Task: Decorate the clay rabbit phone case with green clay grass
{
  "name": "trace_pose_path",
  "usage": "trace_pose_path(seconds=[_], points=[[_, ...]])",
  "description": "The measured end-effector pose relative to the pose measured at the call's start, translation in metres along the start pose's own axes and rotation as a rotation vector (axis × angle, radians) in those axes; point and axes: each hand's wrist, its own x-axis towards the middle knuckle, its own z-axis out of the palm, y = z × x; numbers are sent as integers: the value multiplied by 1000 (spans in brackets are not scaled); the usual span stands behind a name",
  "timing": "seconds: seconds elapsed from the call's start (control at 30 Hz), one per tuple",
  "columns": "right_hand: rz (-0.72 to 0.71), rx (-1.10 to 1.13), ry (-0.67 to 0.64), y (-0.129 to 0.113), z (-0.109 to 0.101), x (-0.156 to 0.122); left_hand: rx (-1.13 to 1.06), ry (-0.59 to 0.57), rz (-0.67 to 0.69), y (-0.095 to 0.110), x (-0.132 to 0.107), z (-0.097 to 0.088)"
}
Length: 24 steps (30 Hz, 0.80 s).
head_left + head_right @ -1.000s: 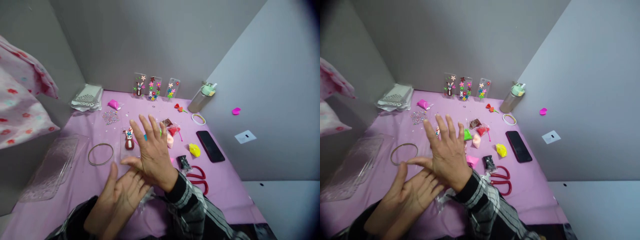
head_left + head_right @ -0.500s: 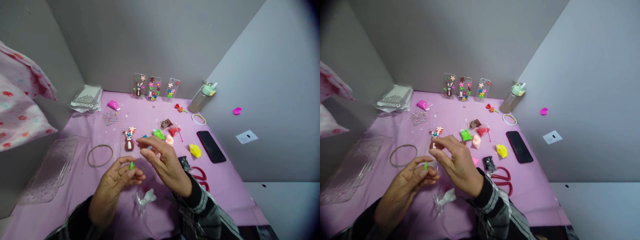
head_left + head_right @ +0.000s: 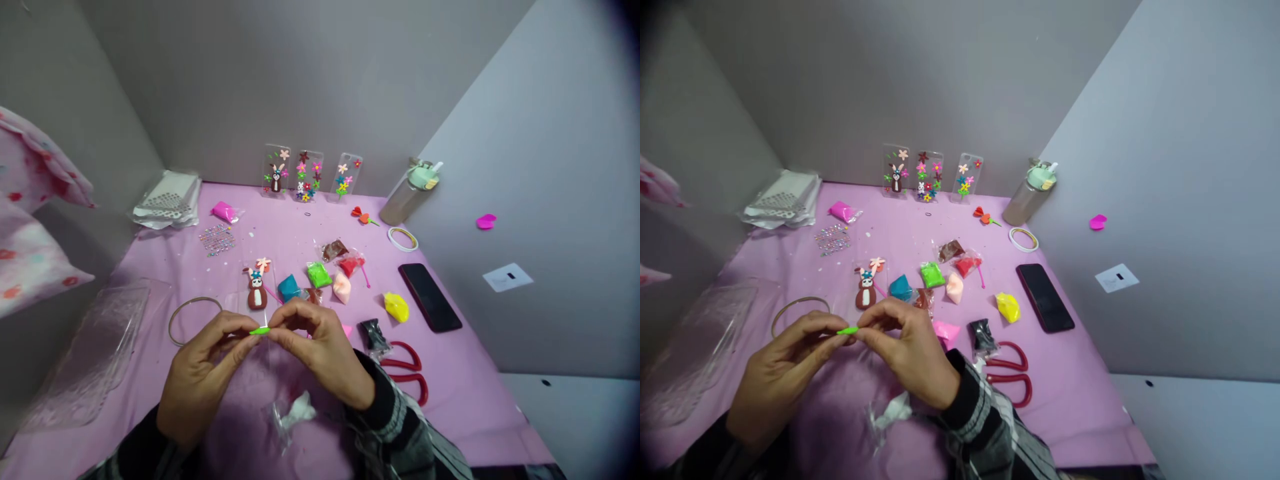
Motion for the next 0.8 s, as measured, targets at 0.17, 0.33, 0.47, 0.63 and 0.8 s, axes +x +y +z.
trace_pose_path(seconds=[0.17, 0.33, 0.47, 0.63, 0.8], points=[[-4, -43, -1, 9, 0, 5, -12, 4, 27, -5, 6, 3], [68, 29, 27, 16, 0, 10, -82, 16, -137, -9, 7, 6], [109, 67, 47, 21, 0, 12, -101, -38, -122, -15, 9, 7], [89, 41, 70, 24, 0, 16, -100, -42, -120, -23, 11, 7], [98, -21, 88, 28, 0, 16, -85, -73, -149, -26, 11, 7]])
